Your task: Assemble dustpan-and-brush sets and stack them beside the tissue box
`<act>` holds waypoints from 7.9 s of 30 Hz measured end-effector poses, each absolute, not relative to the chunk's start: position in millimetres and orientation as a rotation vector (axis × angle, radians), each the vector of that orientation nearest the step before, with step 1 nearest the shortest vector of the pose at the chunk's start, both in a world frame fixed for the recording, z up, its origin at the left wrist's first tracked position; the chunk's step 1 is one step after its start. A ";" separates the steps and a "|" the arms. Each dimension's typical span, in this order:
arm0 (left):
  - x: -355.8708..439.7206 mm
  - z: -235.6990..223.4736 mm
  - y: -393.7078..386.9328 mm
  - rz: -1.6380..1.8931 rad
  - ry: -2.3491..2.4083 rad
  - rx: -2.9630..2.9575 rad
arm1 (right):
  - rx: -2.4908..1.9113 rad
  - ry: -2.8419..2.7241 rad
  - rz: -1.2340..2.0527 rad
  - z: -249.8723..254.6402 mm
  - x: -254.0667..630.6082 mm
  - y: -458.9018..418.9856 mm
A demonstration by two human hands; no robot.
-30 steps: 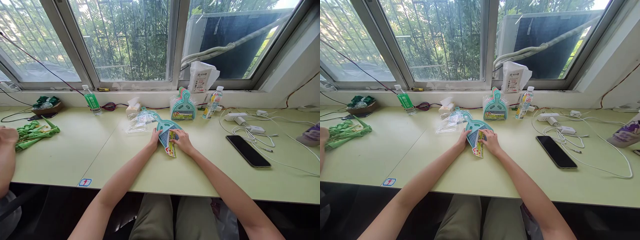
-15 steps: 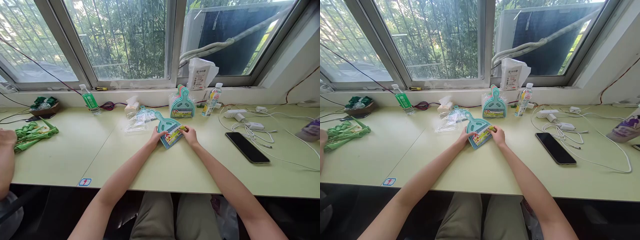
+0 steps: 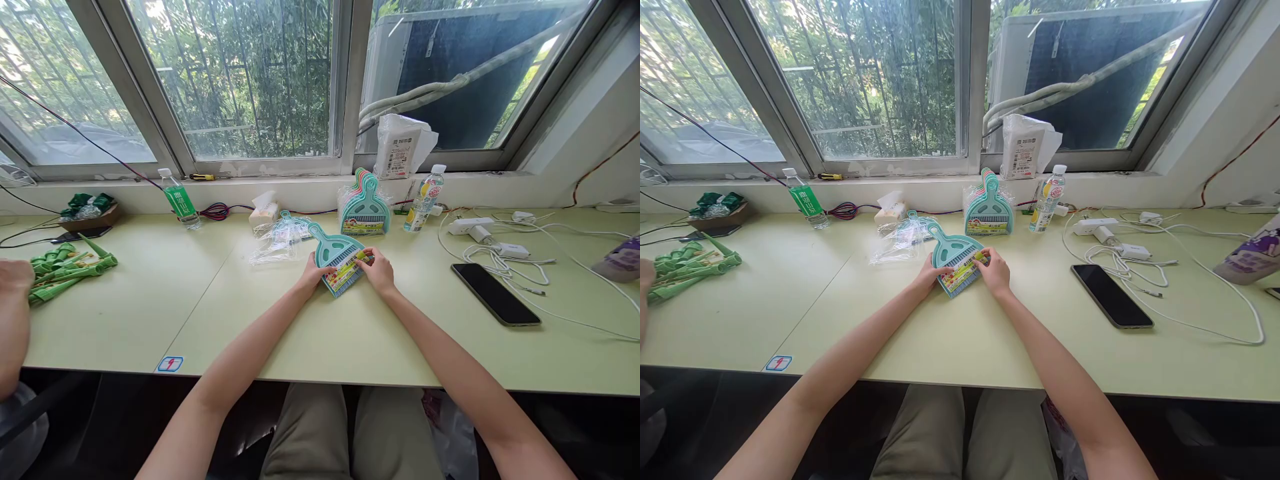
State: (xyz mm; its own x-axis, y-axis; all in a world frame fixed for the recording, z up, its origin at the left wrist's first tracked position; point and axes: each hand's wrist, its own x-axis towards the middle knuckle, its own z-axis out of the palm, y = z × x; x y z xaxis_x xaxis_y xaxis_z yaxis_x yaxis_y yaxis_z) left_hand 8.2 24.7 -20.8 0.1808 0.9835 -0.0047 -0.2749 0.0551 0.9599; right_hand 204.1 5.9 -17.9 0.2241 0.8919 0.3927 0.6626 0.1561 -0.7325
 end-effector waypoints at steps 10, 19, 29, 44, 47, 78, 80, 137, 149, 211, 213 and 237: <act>6.8 -10.2 18.5 1.287 0.941 1.051 | -1.429 -1.276 0.350 -24.8 209.1 10.9; 6.5 -14.1 21.9 1.325 0.890 1.041 | -0.969 -0.838 1.365 -20.6 182.8 1.8; 7.8 -16.3 24.5 1.316 0.891 1.022 | -0.957 -0.765 1.407 -18.5 185.4 0.9; 6.2 -17.2 25.2 1.318 0.831 1.022 | -0.866 -0.811 1.427 -17.5 181.1 -4.2; 6.5 -16.0 23.7 1.303 0.828 1.025 | -0.890 -0.800 1.418 -20.5 181.1 -2.9; 3.0 -7.9 25.9 1.216 1.019 1.022 | -0.926 -0.775 1.378 -16.9 185.3 -1.0; -3.0 -5.4 29.7 1.350 1.131 1.070 | -0.939 -0.762 1.370 -15.4 186.6 -0.8; -39.3 1.5 37.9 1.147 1.738 2.496 | -0.993 -0.816 1.422 -10.4 189.8 -1.5; -33.8 -2.1 38.7 1.283 1.543 2.456 | -0.910 -0.755 1.324 -15.7 195.4 1.0; 3.9 3.0 12.0 0.909 0.567 0.947 | -0.828 -0.677 1.278 -12.5 184.5 -3.5; 2.8 2.6 11.4 0.863 0.531 0.961 | -0.819 -0.686 1.282 -12.0 185.8 -2.7; 17.2 -2.7 4.0 1.088 0.671 0.941 | -0.810 -0.697 1.313 -14.4 182.6 -1.8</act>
